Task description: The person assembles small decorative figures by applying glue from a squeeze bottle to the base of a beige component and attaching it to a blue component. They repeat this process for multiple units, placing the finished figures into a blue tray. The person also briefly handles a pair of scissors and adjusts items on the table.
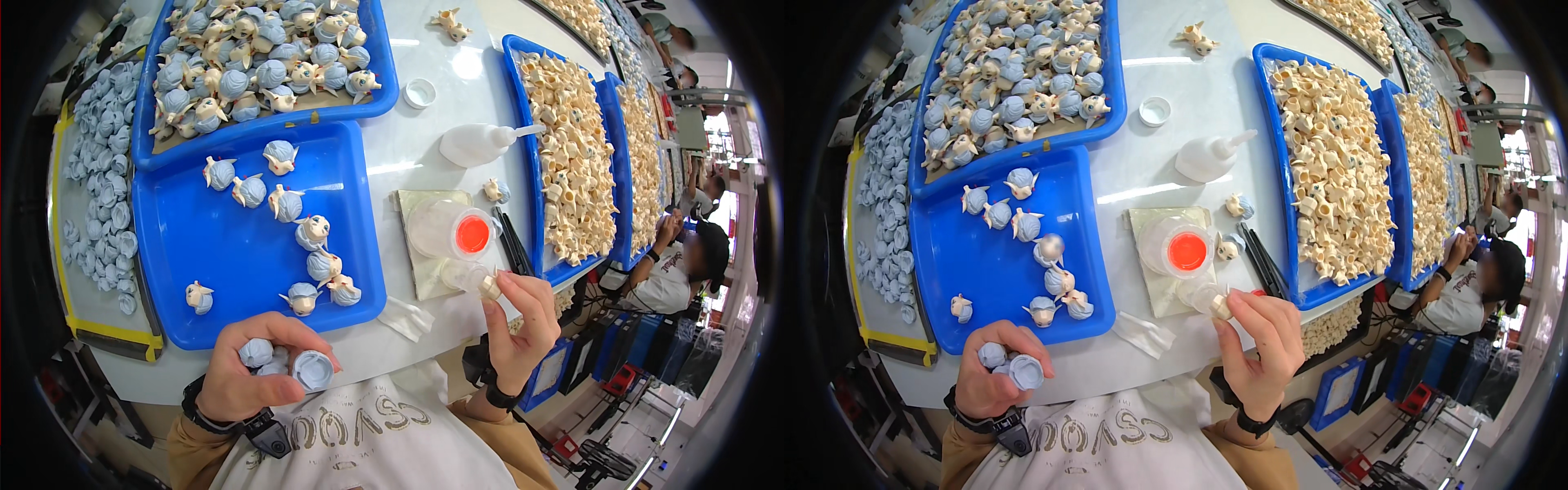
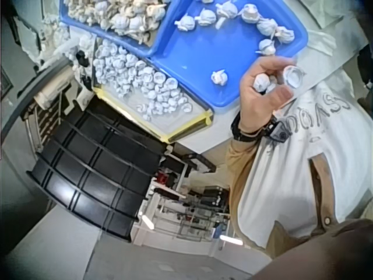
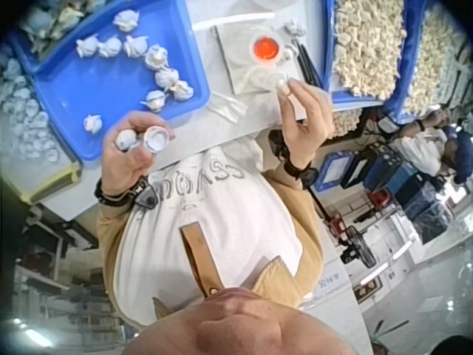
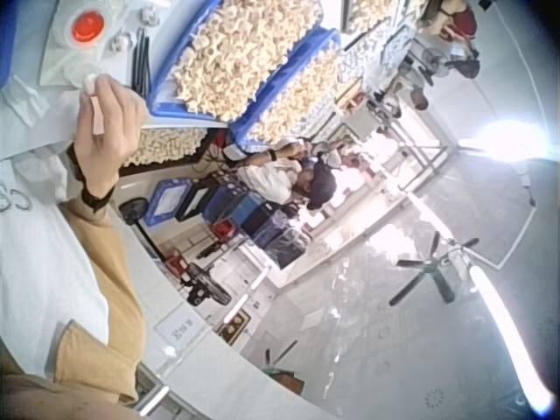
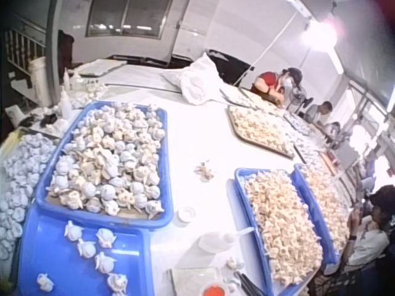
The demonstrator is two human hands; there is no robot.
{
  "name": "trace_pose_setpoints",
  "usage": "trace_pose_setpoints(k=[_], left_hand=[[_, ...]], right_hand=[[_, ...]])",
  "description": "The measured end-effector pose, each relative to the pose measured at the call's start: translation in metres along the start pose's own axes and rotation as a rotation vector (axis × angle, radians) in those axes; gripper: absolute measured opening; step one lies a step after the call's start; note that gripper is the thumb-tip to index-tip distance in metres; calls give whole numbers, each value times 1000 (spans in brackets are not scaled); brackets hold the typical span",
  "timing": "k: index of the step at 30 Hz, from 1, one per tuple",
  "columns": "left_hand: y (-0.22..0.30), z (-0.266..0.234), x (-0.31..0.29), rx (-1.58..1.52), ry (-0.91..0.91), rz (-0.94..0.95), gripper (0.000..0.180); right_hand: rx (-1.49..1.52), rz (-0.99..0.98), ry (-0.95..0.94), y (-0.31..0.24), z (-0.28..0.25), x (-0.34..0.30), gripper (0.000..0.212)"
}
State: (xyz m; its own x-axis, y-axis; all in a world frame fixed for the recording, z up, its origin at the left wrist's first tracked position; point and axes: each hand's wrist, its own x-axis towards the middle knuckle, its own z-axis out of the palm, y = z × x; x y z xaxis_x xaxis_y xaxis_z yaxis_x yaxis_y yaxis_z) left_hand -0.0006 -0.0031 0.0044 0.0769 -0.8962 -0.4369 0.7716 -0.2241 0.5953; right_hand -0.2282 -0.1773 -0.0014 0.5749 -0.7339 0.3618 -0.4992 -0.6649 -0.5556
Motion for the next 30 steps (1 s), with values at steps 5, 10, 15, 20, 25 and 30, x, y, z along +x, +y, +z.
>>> trace_pose_setpoints(k=[5,10,15,20,25,30], left_hand=[[-4,-3,3,150,-45,80,36],[-5,3,5,249,-67,141,37],[-7,6,3,296,-30,164,37],[-4,9,-1,242,-13,103,34],[-7,6,3,312,-23,198,28],[-7,5,2,276,75,145,21]], right_hand=[[109,-11,57,-6,-2,-3,35],[571,-237,-69,-47,11,4,36],[555,-282,-180,-74,25,9,37],[504,-290,-232,-75,30,10,37],[460,-388,-287,-73,34,9,48],[349,-330,-239,-84,46,5,54]])
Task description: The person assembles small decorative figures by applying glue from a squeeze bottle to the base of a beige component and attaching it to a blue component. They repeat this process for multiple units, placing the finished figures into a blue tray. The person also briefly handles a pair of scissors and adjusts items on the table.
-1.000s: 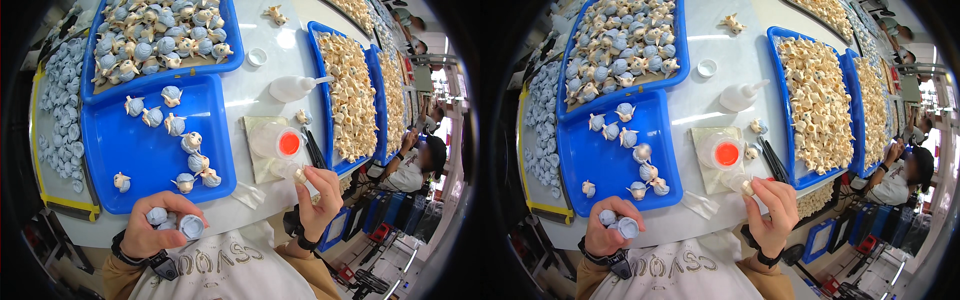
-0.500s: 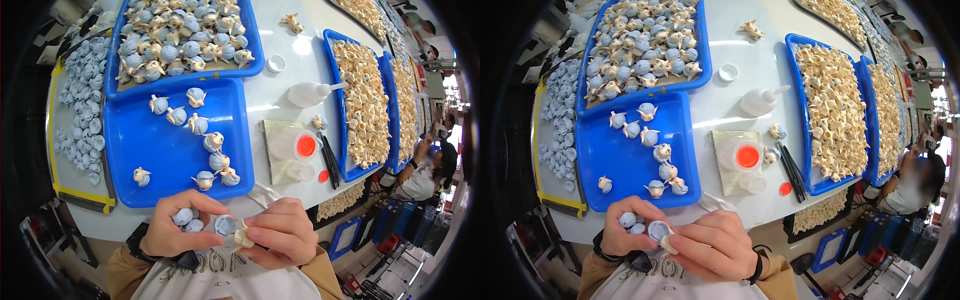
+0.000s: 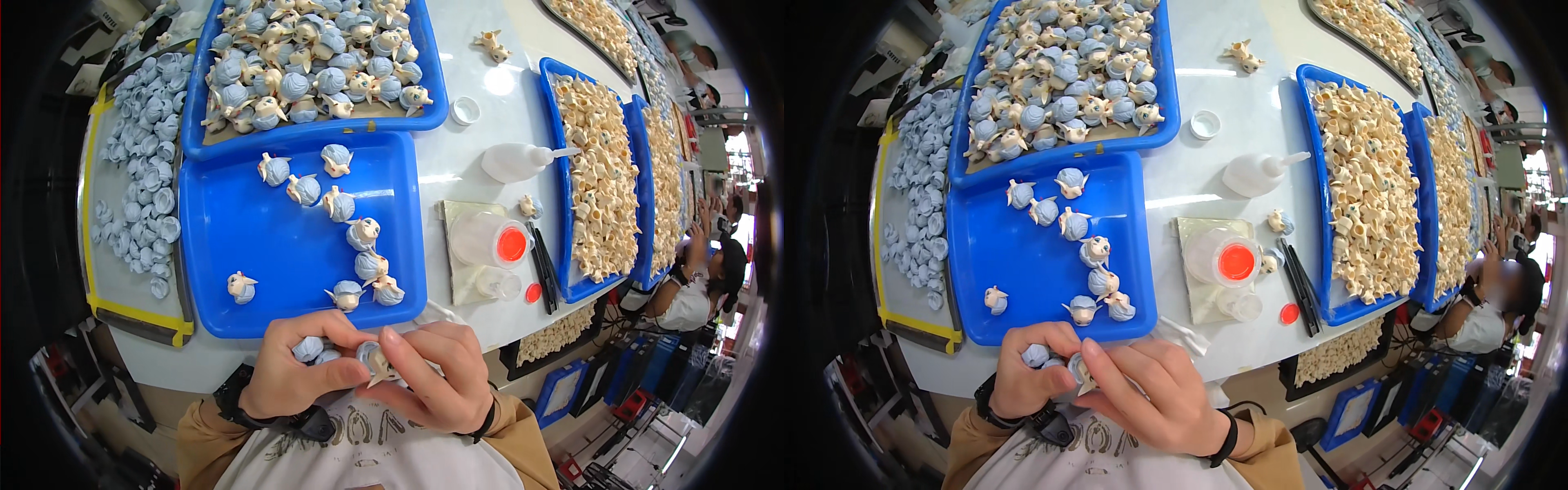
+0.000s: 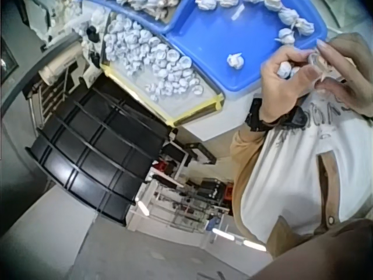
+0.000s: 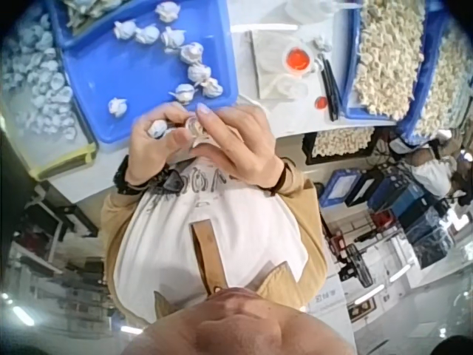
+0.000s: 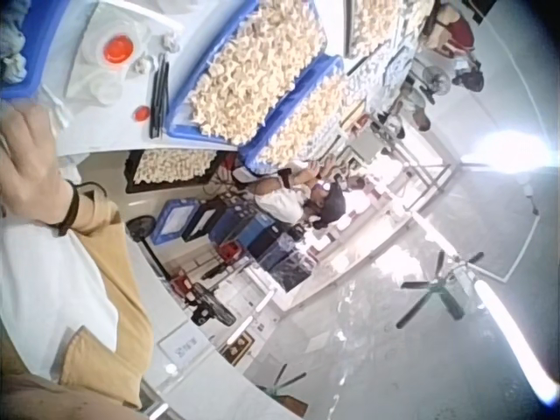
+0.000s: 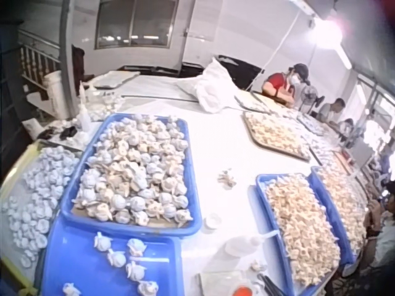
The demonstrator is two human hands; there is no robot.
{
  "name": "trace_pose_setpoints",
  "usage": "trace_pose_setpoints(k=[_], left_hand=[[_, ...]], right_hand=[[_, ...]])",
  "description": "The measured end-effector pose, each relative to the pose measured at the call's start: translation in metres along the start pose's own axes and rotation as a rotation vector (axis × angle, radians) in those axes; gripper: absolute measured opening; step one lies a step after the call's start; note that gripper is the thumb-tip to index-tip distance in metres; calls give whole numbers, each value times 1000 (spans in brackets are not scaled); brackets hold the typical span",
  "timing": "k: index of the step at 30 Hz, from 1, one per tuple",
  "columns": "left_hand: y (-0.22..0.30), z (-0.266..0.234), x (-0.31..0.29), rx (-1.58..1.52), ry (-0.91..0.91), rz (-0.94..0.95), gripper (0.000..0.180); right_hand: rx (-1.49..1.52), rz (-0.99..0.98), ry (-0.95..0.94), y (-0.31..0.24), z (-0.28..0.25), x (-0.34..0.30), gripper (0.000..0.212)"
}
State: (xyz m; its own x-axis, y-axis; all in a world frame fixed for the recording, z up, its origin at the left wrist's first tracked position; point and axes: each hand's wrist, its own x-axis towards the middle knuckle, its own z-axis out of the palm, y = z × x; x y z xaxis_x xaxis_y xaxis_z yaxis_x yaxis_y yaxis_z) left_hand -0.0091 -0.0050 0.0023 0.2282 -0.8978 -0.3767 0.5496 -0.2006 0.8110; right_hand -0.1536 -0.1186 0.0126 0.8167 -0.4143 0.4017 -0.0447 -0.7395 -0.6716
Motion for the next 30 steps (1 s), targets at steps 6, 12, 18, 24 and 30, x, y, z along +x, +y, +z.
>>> trace_pose_setpoints(k=[6,12,18,24,30], left_hand=[[2,3,-2,-5,40,-116,25],[3,3,-2,23,29,-149,27],[2,5,-2,2,56,-170,26],[6,6,-1,-29,14,-224,25],[11,3,1,-61,72,-22,24]], right_hand=[[-84,17,-1,-2,6,4,49],[-79,82,-21,-5,8,4,44],[-77,101,-18,-5,9,3,42],[-50,82,-45,0,7,3,42],[25,71,-79,4,-8,1,43]])
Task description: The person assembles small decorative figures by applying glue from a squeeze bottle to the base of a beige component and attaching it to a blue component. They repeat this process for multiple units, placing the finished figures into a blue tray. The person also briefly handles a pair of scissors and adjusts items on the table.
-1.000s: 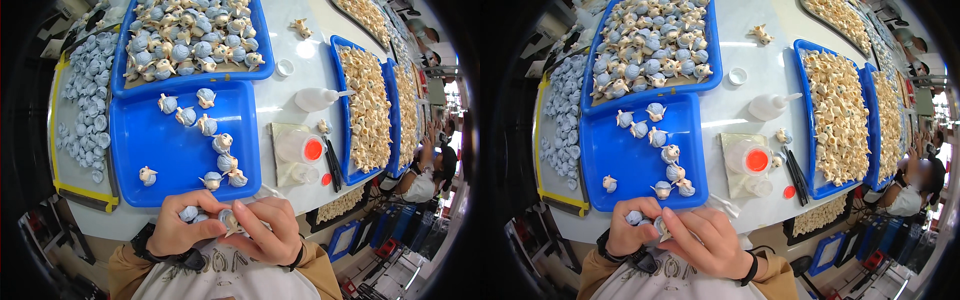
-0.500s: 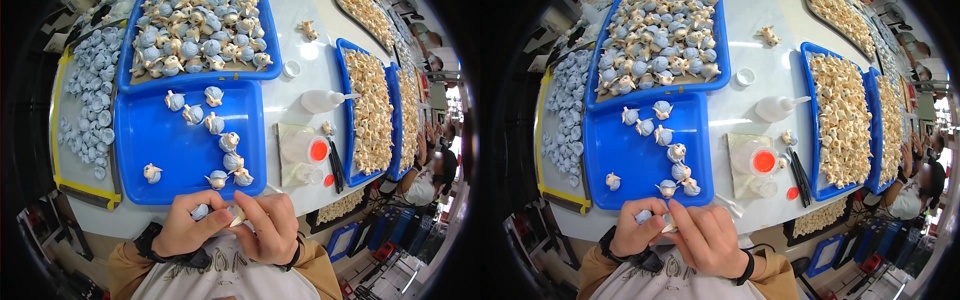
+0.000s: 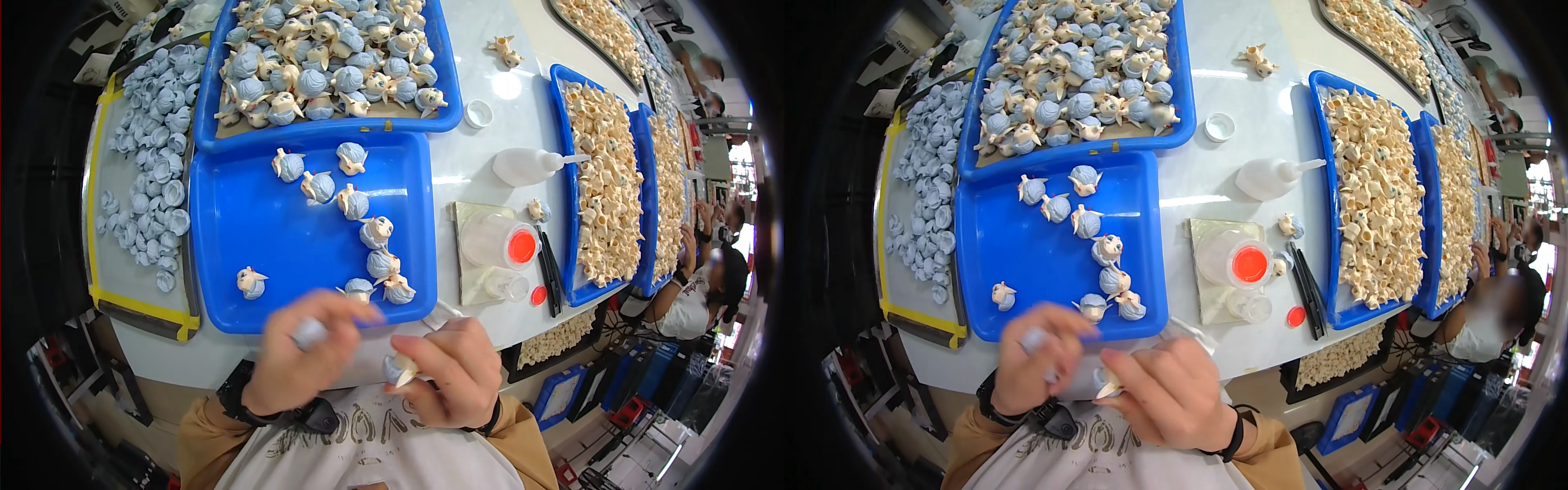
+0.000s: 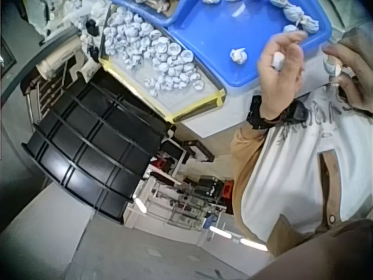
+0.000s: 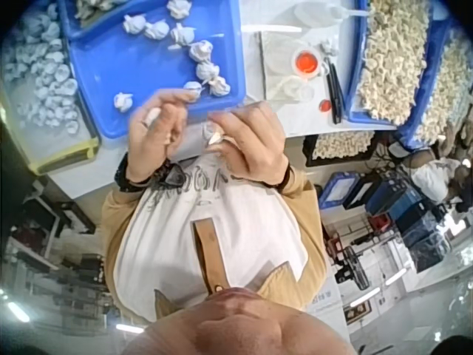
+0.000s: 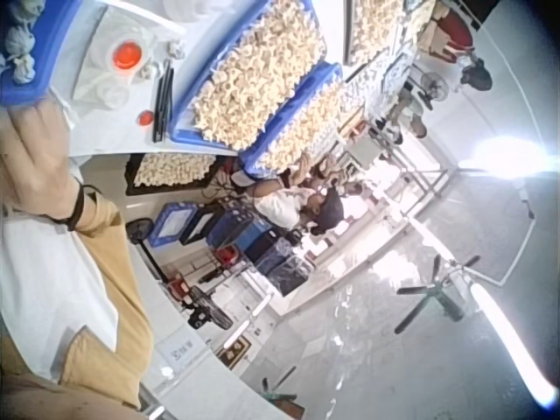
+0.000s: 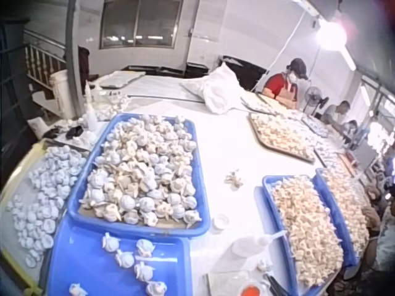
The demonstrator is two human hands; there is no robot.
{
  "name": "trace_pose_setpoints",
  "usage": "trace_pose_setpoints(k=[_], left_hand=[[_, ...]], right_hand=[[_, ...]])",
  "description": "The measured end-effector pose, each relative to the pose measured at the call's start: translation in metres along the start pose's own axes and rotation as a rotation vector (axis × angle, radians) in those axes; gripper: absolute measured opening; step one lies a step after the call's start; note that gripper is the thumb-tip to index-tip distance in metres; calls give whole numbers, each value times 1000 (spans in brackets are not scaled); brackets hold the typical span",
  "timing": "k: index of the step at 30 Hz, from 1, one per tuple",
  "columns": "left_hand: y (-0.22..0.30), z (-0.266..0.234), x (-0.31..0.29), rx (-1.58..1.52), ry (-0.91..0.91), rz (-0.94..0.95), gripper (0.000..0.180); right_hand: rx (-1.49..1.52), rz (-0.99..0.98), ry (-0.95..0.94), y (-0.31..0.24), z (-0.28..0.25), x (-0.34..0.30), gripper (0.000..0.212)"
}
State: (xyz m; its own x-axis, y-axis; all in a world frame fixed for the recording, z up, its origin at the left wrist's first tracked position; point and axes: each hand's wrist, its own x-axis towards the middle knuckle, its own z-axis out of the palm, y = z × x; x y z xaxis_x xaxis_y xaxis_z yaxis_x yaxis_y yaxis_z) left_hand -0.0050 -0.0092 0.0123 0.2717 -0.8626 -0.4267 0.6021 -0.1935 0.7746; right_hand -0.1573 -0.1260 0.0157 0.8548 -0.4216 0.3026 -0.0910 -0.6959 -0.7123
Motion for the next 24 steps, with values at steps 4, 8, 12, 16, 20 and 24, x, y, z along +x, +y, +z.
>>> trace_pose_setpoints(k=[4,8,12,16,20,24], left_hand=[[-3,-6,3,-365,203,270,30],[-2,-8,-4,-344,110,237,33],[-3,-13,-5,-270,5,156,40],[-8,-7,-4,-159,45,231,50],[-7,-8,-5,-160,43,194,44],[-11,-7,-9,13,-30,141,40]], right_hand=[[-104,40,24,13,10,2,47],[-204,157,-85,3,21,12,54],[-251,99,-148,3,17,9,50],[-307,50,-134,4,18,8,42],[-218,13,-33,-2,-1,8,38],[-398,257,566,24,-74,-32,16]])
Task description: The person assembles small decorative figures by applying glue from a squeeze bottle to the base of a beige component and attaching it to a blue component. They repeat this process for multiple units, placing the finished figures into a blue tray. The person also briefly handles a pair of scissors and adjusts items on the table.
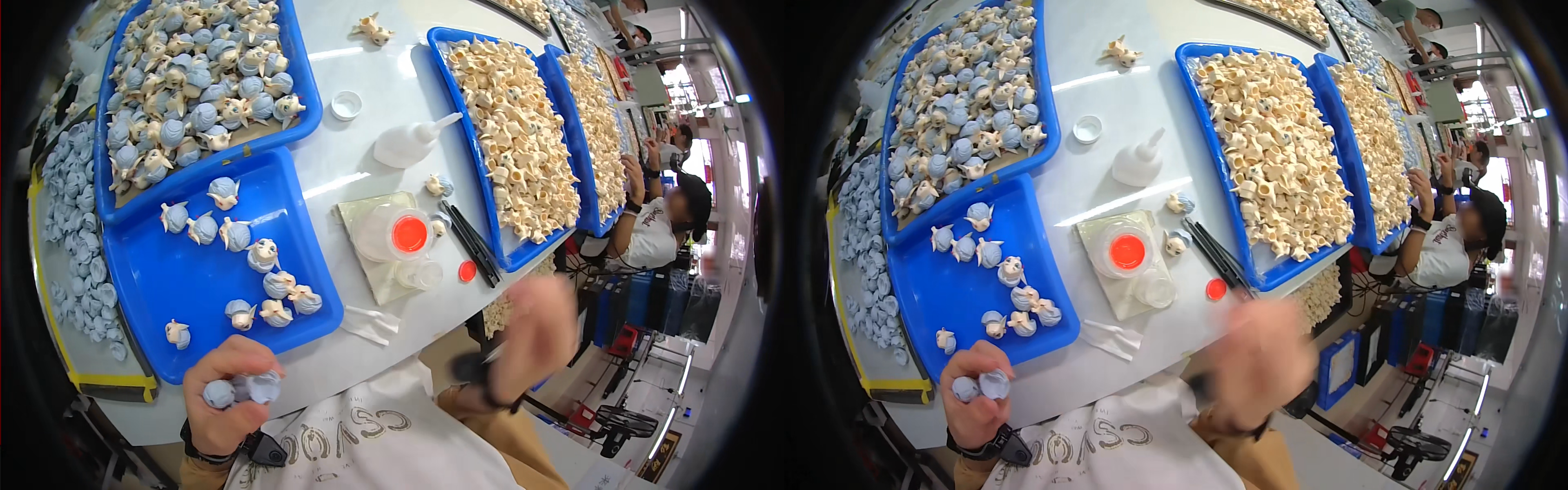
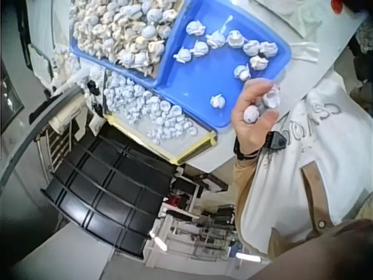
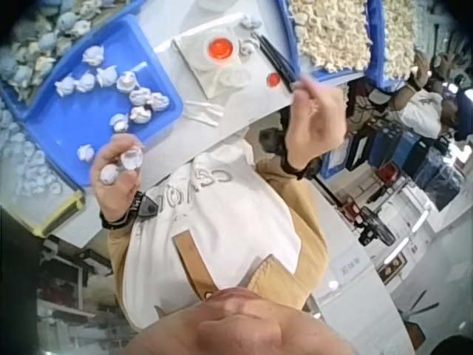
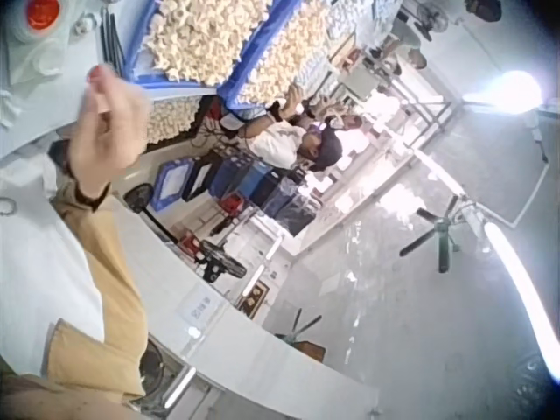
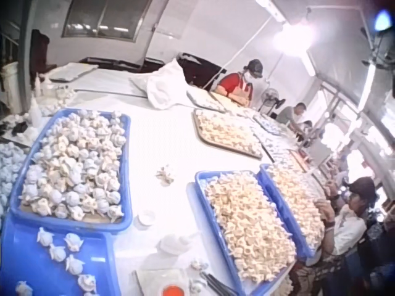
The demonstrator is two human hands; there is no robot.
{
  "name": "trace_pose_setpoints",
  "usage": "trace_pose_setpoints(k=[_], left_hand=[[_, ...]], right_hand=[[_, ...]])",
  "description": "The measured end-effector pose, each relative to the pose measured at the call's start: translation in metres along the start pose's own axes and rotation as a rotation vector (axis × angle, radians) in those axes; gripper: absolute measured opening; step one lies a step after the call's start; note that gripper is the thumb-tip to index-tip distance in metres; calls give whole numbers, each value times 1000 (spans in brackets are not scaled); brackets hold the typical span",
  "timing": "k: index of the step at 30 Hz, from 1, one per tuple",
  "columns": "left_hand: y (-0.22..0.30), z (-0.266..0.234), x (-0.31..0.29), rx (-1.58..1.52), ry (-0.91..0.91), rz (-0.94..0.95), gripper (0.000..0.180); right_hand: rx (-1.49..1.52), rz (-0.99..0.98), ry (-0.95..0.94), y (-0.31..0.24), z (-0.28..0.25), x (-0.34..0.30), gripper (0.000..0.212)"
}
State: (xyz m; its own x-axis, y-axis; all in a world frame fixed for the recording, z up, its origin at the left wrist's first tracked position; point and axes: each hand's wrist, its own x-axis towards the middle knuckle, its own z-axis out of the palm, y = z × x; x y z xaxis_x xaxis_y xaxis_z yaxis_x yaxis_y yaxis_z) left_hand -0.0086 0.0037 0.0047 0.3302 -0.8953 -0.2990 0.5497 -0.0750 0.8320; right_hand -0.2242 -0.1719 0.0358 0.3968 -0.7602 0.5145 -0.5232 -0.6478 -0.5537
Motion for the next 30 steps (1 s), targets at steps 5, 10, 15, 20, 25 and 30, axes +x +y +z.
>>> trace_pose_setpoints(k=[5,10,15,20,25,30], left_hand=[[9,9,4,57,-40,-166,40],[14,8,6,-36,-107,-286,37],[11,5,7,43,-196,-288,37],[7,1,6,42,-220,-256,37],[7,7,7,-116,-216,-254,37],[5,3,6,-122,-283,-197,33]], right_hand=[[-367,346,-187,94,-27,19,20],[-421,305,-235,104,-16,13,26],[-405,303,-300,106,-20,13,31],[-370,308,-284,108,-25,16,21],[-390,261,-175,109,-30,11,8],[73,378,112,78,-29,3,11]])
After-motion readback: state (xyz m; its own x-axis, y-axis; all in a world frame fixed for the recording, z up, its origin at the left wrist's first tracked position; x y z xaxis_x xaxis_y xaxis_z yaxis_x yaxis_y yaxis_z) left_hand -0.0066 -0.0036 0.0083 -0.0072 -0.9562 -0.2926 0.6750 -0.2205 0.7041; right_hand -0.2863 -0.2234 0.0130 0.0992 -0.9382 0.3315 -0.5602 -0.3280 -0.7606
